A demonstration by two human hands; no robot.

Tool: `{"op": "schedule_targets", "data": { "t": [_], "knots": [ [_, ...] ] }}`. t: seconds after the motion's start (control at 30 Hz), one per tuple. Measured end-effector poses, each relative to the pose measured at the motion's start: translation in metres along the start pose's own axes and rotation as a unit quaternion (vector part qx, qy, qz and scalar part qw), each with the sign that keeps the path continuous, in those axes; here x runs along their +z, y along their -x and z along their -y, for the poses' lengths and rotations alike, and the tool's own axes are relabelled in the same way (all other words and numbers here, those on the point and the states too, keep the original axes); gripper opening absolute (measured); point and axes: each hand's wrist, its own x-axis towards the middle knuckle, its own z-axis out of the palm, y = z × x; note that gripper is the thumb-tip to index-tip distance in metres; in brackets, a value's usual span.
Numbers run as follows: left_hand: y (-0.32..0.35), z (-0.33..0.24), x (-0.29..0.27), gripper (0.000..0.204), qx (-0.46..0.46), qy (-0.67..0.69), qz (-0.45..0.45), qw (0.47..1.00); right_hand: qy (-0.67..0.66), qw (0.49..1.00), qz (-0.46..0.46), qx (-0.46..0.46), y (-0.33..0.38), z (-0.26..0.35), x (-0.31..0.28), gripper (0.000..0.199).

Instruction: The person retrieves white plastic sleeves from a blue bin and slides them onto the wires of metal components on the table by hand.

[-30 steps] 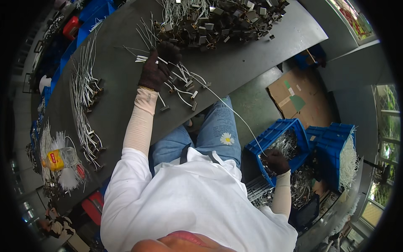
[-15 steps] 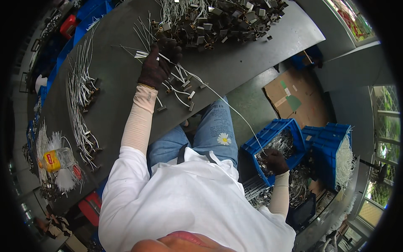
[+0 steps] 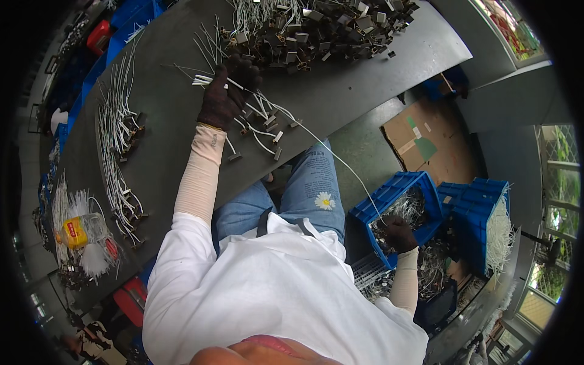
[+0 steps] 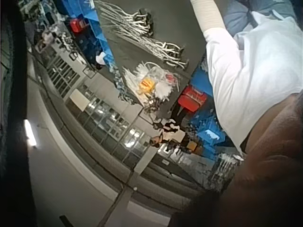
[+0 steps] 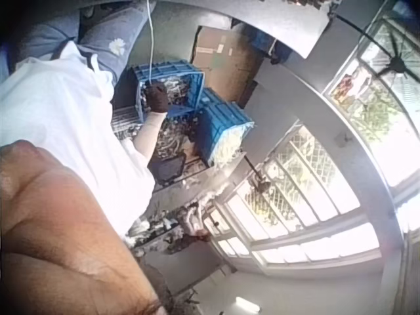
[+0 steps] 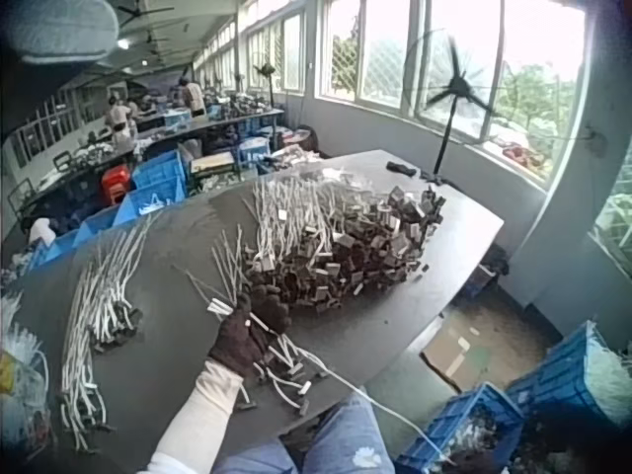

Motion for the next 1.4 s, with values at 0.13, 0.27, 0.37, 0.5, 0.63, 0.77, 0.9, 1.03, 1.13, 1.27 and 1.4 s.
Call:
{"op": "schedule_targets", "data": {
  "t": [0.13,0.27,0.37,0.5,0.63,0.77,0.9,1.03,1.13,1.27,1.4],
  "knots": [
    [0.003,0.001,0.007,0.039,-0.001,-0.024,-0.018,1.0,0.078,0.996,-0.02,-0.032,-0.001,-0.008,-0.001,0.006],
    [0.003,0.002,0.004,0.039,-0.011,-0.003,0.003,1.0,0.015,1.0,0.008,0.0,-0.003,-0.007,-0.004,0.019],
    [0.004,0.0,0.001,0.04,-0.008,-0.014,-0.012,1.0,0.118,0.992,-0.013,-0.035,-0.004,0.001,0.007,0.004],
    [0.007,-0.002,0.003,0.042,-0.023,-0.002,-0.011,1.0,-0.052,0.997,-0.02,0.048,-0.004,0.01,0.015,0.002],
    [0.005,0.0,0.004,0.041,-0.03,0.017,0.012,0.999,-0.092,0.995,-0.024,0.02,-0.005,0.003,0.015,0.005],
    [0.015,0.008,0.019,0.04,-0.03,-0.008,-0.042,0.999,0.074,0.997,-0.008,0.025,-0.013,0.023,0.037,0.007],
    [0.034,0.038,0.03,0.041,-0.098,0.014,0.002,0.995,-0.036,0.998,0.028,0.036,-0.061,0.055,0.099,0.017],
    [0.068,0.065,0.034,0.045,-0.165,-0.032,0.059,0.984,-0.041,0.997,0.065,-0.003,-0.119,0.108,0.18,0.02],
    [0.103,0.061,0.053,0.05,-0.168,-0.112,0.008,0.979,-0.026,0.988,0.144,-0.051,-0.137,0.155,0.225,0.036],
    [0.128,0.053,0.021,0.053,0.09,-0.594,0.163,0.782,-0.09,0.969,0.163,-0.16,-0.155,0.176,0.278,0.045],
    [0.132,0.032,0.032,0.053,0.144,-0.808,0.175,0.544,-0.083,0.976,0.17,-0.11,-0.161,0.19,0.294,0.045]
  ]
}}
